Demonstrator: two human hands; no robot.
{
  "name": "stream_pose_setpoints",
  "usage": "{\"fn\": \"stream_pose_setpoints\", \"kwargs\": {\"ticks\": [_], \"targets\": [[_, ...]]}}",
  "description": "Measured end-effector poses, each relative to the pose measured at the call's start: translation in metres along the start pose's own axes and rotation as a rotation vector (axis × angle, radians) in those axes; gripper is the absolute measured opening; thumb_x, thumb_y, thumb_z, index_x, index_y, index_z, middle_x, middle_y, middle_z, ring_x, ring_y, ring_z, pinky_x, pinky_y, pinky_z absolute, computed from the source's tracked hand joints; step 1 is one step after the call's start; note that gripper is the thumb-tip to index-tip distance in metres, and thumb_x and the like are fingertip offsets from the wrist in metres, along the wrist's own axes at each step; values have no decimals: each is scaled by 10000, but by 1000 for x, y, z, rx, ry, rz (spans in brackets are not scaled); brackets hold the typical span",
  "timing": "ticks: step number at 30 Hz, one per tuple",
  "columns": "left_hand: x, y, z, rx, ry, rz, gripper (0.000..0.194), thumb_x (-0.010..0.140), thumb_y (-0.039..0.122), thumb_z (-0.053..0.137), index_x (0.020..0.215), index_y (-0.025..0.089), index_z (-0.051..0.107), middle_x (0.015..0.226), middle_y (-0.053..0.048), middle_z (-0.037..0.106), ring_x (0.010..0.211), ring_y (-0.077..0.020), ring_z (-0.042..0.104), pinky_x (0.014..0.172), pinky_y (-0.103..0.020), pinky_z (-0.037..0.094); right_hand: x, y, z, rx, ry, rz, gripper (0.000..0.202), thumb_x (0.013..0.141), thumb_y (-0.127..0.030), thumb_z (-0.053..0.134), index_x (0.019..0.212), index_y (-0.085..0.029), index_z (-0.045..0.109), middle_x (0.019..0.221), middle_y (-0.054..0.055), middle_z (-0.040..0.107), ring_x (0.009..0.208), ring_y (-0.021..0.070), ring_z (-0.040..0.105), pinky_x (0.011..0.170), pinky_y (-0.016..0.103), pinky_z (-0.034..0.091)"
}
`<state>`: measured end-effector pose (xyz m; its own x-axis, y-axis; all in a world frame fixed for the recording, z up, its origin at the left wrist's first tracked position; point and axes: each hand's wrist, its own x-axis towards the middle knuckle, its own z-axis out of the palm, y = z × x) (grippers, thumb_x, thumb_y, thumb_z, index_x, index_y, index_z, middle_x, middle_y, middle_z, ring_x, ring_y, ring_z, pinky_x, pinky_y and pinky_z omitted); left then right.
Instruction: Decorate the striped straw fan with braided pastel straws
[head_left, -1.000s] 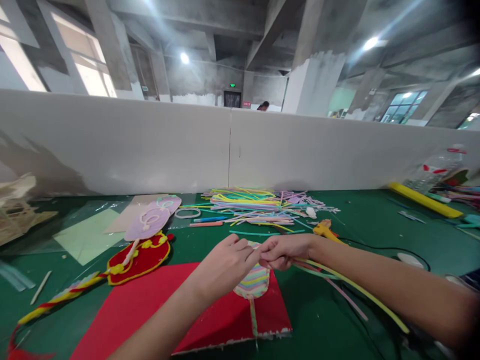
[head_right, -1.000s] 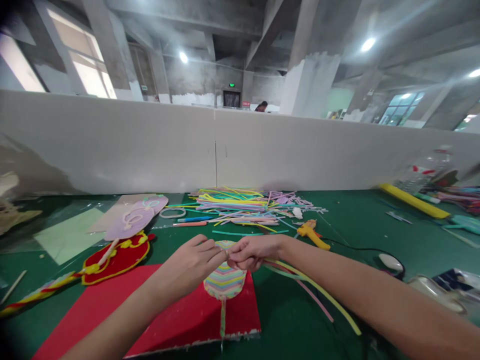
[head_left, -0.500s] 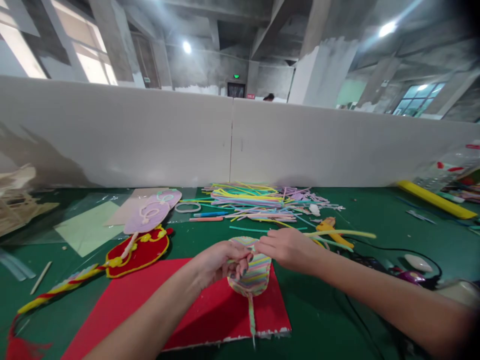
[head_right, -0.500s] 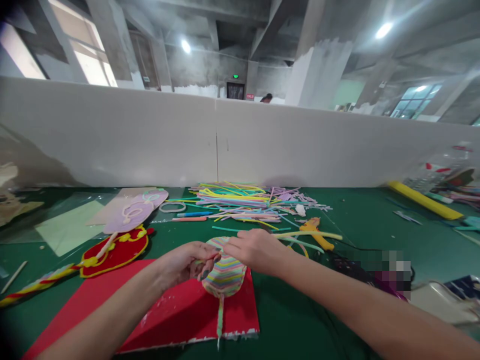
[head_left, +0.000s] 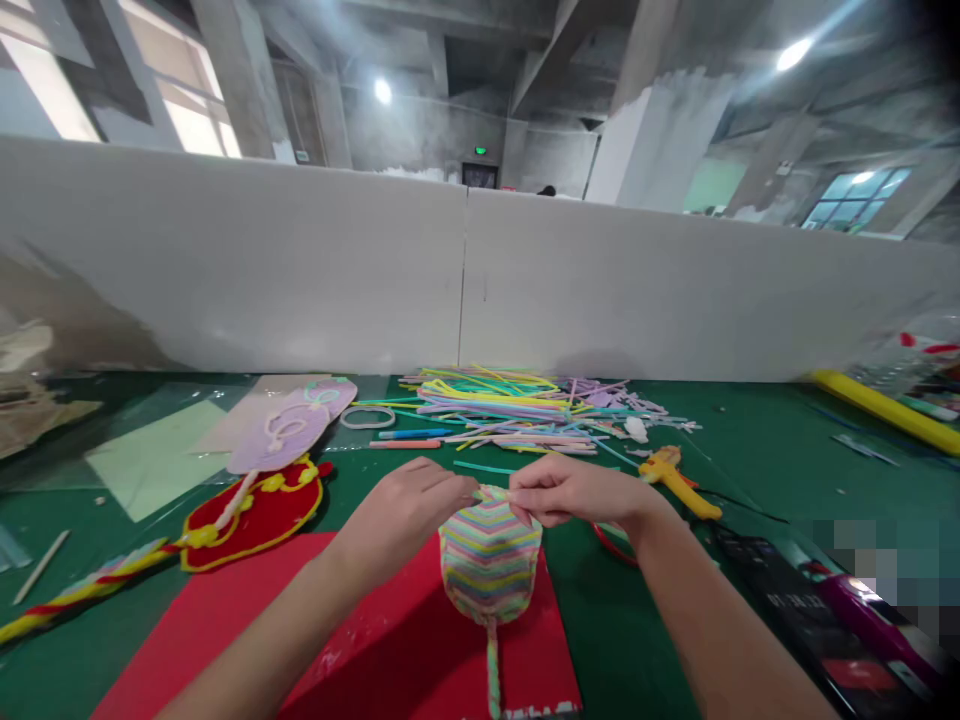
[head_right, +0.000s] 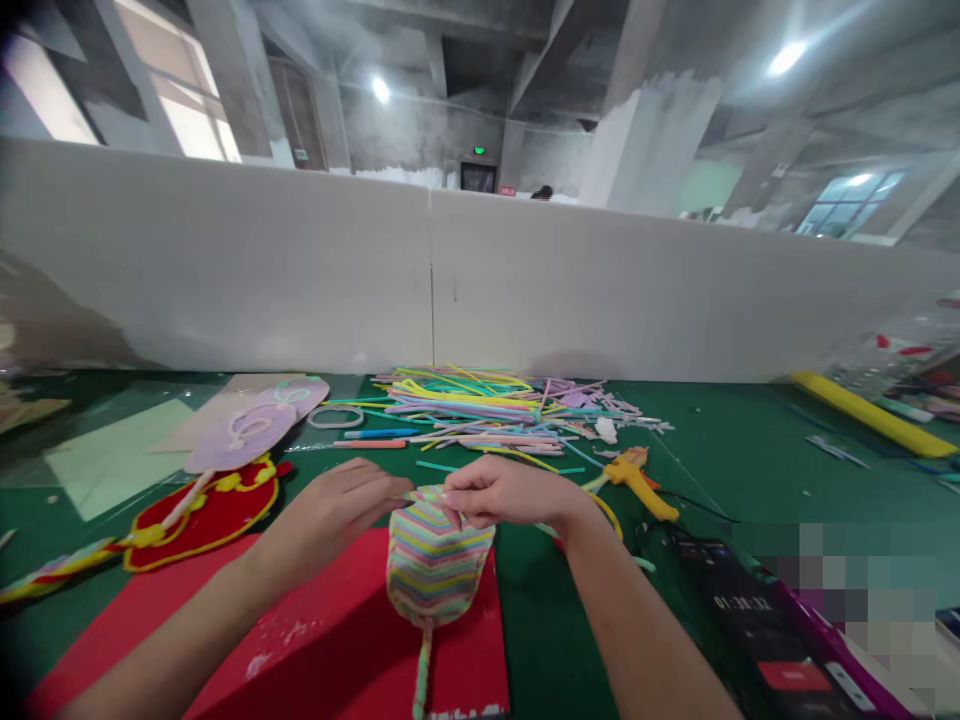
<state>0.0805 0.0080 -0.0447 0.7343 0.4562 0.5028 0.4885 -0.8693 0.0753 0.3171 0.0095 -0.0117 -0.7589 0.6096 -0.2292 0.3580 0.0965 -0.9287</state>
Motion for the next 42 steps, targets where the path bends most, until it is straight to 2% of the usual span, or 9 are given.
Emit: {"fn": "stream_pose_setpoints", "kwargs": {"ticks": [6, 11, 17, 20, 24, 31, 34, 37, 42], "targets": [[1, 0, 6, 75, 38, 87, 151, 878, 195, 402, 899, 160, 548, 721, -19, 629, 641, -121, 548, 629, -251, 388, 7, 21, -2, 175, -78, -2, 328, 832, -431, 470, 723, -125, 517, 497, -77, 311, 429, 44, 232, 445, 212, 168], [3, 8, 15, -22, -74, -272, 341, 894, 284, 328, 636, 173, 521, 510, 7, 547, 508, -128, 497, 518, -239, 330, 6, 21, -5, 1, -7, -10, 333, 848, -434, 426, 729, -138, 520, 524, -65, 337, 464, 58, 282, 466, 202, 221], [10, 15, 21, -1183, -283, -909, 427, 844, 467, 324, 538, 182, 414, 293, 60, 375, 280, -87, 352, 412, -215, 331, 2, 10, 4, -669, 333, -116, 232, 877, -262, 390, 765, -169, 571, 723, 11, 587, 655, 111, 476, 598, 221, 312], [9, 10, 18, -1661, -301, -1012, 357, 806, 403, 442, 535, 173, 401, 264, 97, 282, 246, -45, 208, 371, -185, 292, 2, 7, 12, -895, 423, -179, 176, 868, -227, 418, 826, -185, 583, 787, 30, 623, 719, 134, 514, 618, 229, 311], [7, 4, 9, -1847, -363, -1060, 331, 815, 328, 462, 534, 163, 404, 265, 98, 271, 248, -35, 199, 350, -161, 260, 3, 6, 17, -1071, 482, -245, 152, 864, -188, 433, 831, -185, 581, 757, 25, 614, 715, 138, 513, 607, 233, 298], [10, 10, -18, -1412, -359, -897, 429, 850, 443, 373, 535, 164, 455, 301, 53, 409, 308, -82, 419, 442, -214, 421, -4, -2, 20, -832, 404, -210, 201, 878, -216, 402, 851, -183, 598, 779, 29, 601, 723, 124, 503, 617, 228, 312], [11, 16, -23, -926, -211, -674, 336, 846, 440, 388, 879, 168, 583, 787, -53, 674, 758, -166, 631, 698, -292, 492, -7, -5, 18, -542, 379, -118, 269, 889, -296, 380, 743, -168, 565, 627, -12, 514, 575, 91, 423, 545, 215, 289], [10, 19, -18, -299, -31, -458, 495, 790, 423, 512, 1236, 241, 399, 1211, -77, 535, 1113, -218, 496, 854, -352, 447, -7, -5, 13, -148, 278, -31, 327, 877, -375, 389, 674, -152, 513, 491, -63, 347, 446, 59, 286, 455, 202, 229], [5, 14, -7, 95, 95, -135, 361, 830, 326, 491, 1163, 195, 448, 1074, -74, 611, 993, -184, 558, 831, -321, 445, -5, 7, 8, 331, 55, 13, 305, 848, -357, 456, 657, -125, 510, 381, -102, 269, 353, 31, 171, 389, 200, 145]]}}
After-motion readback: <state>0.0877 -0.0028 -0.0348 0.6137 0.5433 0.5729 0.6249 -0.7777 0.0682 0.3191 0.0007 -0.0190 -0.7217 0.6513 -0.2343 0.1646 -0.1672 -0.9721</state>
